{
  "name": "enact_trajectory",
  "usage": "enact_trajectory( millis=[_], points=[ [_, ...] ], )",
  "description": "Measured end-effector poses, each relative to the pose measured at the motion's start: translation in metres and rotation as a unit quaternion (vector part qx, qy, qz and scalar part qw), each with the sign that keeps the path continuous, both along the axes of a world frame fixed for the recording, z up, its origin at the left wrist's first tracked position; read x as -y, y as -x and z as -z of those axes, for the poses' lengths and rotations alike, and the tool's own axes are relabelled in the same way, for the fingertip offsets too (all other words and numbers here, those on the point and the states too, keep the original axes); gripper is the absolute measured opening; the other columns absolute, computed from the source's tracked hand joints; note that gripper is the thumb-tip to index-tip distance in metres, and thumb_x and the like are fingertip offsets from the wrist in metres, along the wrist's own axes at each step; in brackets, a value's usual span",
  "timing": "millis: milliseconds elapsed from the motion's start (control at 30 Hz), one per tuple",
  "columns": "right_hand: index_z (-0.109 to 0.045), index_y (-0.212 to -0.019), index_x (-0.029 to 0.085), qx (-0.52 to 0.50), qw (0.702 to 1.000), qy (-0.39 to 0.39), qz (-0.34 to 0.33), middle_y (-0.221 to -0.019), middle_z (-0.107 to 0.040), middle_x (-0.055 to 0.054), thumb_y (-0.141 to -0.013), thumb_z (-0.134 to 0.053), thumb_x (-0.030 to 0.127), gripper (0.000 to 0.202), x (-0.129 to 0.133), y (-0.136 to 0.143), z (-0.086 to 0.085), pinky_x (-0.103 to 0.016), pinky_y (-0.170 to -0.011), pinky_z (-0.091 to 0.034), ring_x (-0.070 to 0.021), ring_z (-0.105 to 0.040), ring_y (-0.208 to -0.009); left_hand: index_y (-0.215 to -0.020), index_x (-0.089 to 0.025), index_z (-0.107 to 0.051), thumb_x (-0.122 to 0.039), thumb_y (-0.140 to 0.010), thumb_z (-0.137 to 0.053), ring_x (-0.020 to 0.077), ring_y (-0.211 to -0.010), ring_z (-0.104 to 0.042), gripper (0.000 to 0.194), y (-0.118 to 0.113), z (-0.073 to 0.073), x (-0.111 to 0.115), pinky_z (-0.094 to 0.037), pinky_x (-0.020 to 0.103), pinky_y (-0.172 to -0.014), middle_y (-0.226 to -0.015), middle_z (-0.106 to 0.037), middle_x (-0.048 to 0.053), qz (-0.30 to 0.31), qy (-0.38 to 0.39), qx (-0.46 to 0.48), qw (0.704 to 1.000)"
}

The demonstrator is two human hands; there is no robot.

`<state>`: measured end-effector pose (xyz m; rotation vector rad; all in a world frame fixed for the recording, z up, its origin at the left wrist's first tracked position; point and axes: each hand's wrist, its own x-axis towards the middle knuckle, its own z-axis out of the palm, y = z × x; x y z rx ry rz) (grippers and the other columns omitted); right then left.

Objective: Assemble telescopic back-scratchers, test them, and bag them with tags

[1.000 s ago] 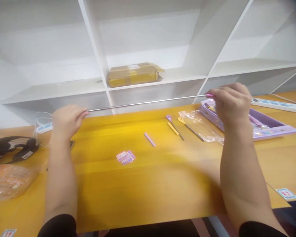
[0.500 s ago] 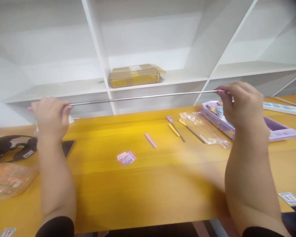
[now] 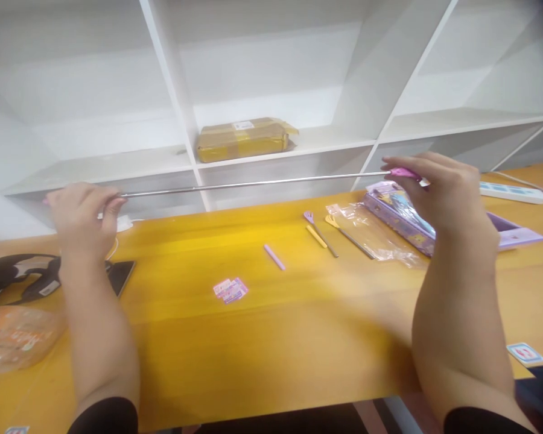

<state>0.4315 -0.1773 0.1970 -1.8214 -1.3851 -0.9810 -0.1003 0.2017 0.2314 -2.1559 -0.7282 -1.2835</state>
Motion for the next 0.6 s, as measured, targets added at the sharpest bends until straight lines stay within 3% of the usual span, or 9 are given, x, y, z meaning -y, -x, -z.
enact_trajectory(
  millis=[100, 333, 433, 600],
  points=[
    [-0.082, -0.122, 0.024, 0.030, 0.998, -0.056, -0.026, -0.112, -0.080, -0.011, -0.107, -0.064, 0.039, 0.027, 0.001, 0.003, -0.003, -0.029, -0.080, -0.055, -0.0178, -0.073, -0.092, -0.094, -0.025, -0.075, -0.060, -0.103, -0.055, 0.0218, -0.092, -0.060, 0.041, 0.007, -0.002, 0.002, -0.040, 0.040, -0.095, -0.093, -0.072, 0.004, 0.016, -0.013, 0.021, 1.000],
    [-0.083, -0.116, 0.025, 0.126, 0.979, -0.137, -0.082, -0.101, -0.079, -0.008, -0.099, -0.076, 0.026, 0.019, 0.000, 0.005, -0.008, -0.029, -0.075, -0.057, -0.0177, -0.072, -0.086, -0.095, -0.023, -0.078, -0.055, -0.103, -0.060, 0.0207, -0.091, -0.066, 0.037, 0.008, -0.003, -0.002, -0.042, 0.036, -0.088, -0.092, -0.077, 0.005, 0.031, -0.015, 0.010, 0.999],
    [-0.084, -0.107, 0.024, 0.138, 0.976, -0.149, -0.085, -0.101, -0.080, -0.008, -0.099, -0.076, 0.027, 0.012, 0.002, 0.006, -0.009, -0.029, -0.074, -0.056, -0.0184, -0.073, -0.087, -0.096, -0.023, -0.078, -0.055, -0.104, -0.059, 0.0204, -0.092, -0.067, 0.038, 0.008, -0.002, -0.003, -0.043, 0.036, -0.088, -0.092, -0.078, 0.005, 0.029, -0.018, 0.007, 0.999],
    [-0.084, -0.110, 0.025, 0.100, 0.987, -0.112, -0.060, -0.092, -0.080, -0.005, -0.102, -0.073, 0.032, 0.015, 0.007, 0.012, -0.009, -0.026, -0.066, -0.052, -0.0152, -0.072, -0.075, -0.096, -0.024, -0.078, -0.056, -0.105, -0.056, 0.0190, -0.094, -0.068, 0.040, 0.005, -0.003, 0.004, -0.041, 0.034, -0.087, -0.092, -0.077, 0.003, 0.034, 0.028, -0.020, 0.999]
  ],
)
